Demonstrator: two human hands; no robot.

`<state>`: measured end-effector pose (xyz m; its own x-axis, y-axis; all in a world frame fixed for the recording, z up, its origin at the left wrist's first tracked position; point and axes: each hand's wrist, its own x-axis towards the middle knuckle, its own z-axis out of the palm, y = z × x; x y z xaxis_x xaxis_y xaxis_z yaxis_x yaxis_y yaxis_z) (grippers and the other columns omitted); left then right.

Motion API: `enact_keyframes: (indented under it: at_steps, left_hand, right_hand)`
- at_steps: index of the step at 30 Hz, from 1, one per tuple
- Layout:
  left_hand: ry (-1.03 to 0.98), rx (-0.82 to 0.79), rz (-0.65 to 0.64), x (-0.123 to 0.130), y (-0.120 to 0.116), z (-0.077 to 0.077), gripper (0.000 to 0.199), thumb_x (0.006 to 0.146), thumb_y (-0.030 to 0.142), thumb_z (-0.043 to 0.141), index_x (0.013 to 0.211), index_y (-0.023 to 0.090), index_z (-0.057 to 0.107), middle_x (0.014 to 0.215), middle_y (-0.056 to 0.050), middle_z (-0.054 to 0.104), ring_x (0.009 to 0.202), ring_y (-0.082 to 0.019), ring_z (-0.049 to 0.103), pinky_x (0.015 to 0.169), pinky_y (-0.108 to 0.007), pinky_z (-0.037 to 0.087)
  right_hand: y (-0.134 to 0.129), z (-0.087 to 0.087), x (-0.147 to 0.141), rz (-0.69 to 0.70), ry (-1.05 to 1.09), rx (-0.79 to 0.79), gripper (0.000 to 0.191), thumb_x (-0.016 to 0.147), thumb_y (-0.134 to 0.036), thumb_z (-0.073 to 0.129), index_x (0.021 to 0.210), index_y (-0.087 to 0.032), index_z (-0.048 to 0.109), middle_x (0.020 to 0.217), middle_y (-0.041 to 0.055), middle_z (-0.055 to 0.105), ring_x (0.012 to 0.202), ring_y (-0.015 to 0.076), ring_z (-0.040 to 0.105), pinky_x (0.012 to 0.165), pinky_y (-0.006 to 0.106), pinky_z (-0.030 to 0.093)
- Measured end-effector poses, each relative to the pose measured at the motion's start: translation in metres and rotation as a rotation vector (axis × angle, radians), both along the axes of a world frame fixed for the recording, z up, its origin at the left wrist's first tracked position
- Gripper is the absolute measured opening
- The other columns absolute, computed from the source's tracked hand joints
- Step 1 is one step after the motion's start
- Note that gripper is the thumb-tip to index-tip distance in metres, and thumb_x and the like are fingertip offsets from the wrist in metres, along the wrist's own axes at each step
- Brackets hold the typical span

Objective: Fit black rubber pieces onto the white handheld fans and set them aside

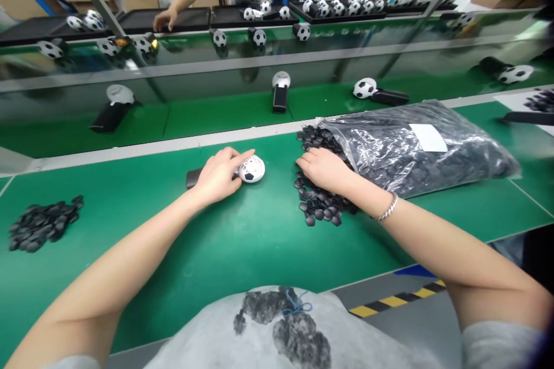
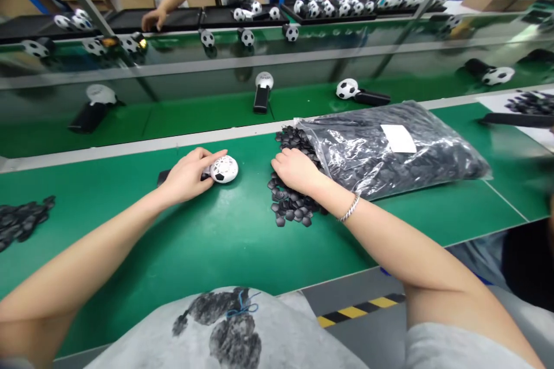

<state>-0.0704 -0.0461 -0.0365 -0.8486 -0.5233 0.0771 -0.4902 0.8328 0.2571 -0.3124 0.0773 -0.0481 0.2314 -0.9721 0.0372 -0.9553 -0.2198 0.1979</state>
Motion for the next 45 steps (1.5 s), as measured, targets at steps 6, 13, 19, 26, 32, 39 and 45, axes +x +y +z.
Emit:
enact_keyframes:
  at_steps: [6,13,19,26,32,39,45]
  left_hand:
    - [-0.005,-0.010,-0.113,0.004,-0.002,0.004,0.062,0.071,0.013,0.044,0.130,0.033,0.035,0.104,-0.003,0.049,0.093,-0.020,0.048,0.074,-0.032,0.037]
    - [-0.014,0.016,-0.130,0.006,-0.004,0.004,0.063,0.072,0.013,0.044,0.131,0.033,0.033,0.107,-0.003,0.049,0.093,-0.020,0.049,0.074,-0.031,0.035]
    - [-0.003,0.013,-0.129,0.006,-0.004,0.003,0.060,0.073,0.014,0.044,0.129,0.032,0.035,0.106,-0.004,0.050,0.093,-0.020,0.050,0.074,-0.031,0.035]
    - [-0.009,0.025,-0.196,0.005,-0.008,0.005,0.059,0.074,0.008,0.038,0.129,0.030,0.036,0.118,-0.004,0.050,0.108,-0.022,0.044,0.087,-0.036,0.031]
    - [0.002,0.003,-0.161,0.004,-0.005,0.004,0.060,0.073,0.009,0.039,0.129,0.029,0.036,0.115,-0.003,0.053,0.109,-0.022,0.043,0.092,-0.039,0.029]
    - [0.007,0.037,-0.073,0.000,0.006,0.003,0.084,0.062,0.060,0.058,0.131,0.020,0.033,0.119,-0.008,0.051,0.114,-0.029,0.037,0.102,-0.051,0.012]
    - [0.044,0.027,0.003,-0.007,0.011,-0.001,0.079,0.064,0.066,0.052,0.126,0.018,0.042,0.115,-0.008,0.055,0.111,-0.028,0.040,0.103,-0.051,0.013]
  right_hand:
    - [-0.003,0.000,0.007,-0.036,-0.234,-0.030,0.028,0.085,-0.014,0.038,0.106,-0.016,0.055,0.080,0.0074,0.060,0.077,0.0183,0.050,0.069,0.029,0.036]
    - [-0.001,-0.001,0.012,-0.088,-0.429,0.049,0.024,0.083,-0.014,0.039,0.100,-0.019,0.056,0.088,0.0047,0.060,0.077,0.0148,0.055,0.069,0.026,0.041]
    - [-0.001,0.000,0.010,-0.107,-0.618,0.102,0.017,0.079,-0.014,0.048,0.092,-0.014,0.059,0.088,0.0051,0.061,0.075,0.0124,0.056,0.071,0.024,0.045]
    - [-0.003,-0.003,0.006,-0.031,-0.412,-0.032,0.018,0.084,-0.022,0.046,0.082,-0.019,0.063,0.089,0.0054,0.059,0.087,0.0170,0.053,0.072,0.027,0.044]
    - [-0.006,-0.005,0.014,-0.033,-0.626,0.002,0.016,0.084,-0.019,0.045,0.091,-0.017,0.059,0.089,0.0048,0.061,0.082,0.0151,0.056,0.075,0.028,0.045]
    - [-0.011,0.009,0.045,0.244,-0.630,-0.060,0.020,0.086,-0.022,0.043,0.094,-0.019,0.061,0.090,0.0054,0.060,0.085,0.0153,0.053,0.074,0.028,0.040]
    - [-0.026,0.012,0.062,0.332,-0.503,-0.055,0.014,0.086,-0.022,0.045,0.085,-0.016,0.058,0.080,0.0045,0.060,0.077,0.0156,0.051,0.068,0.028,0.036]
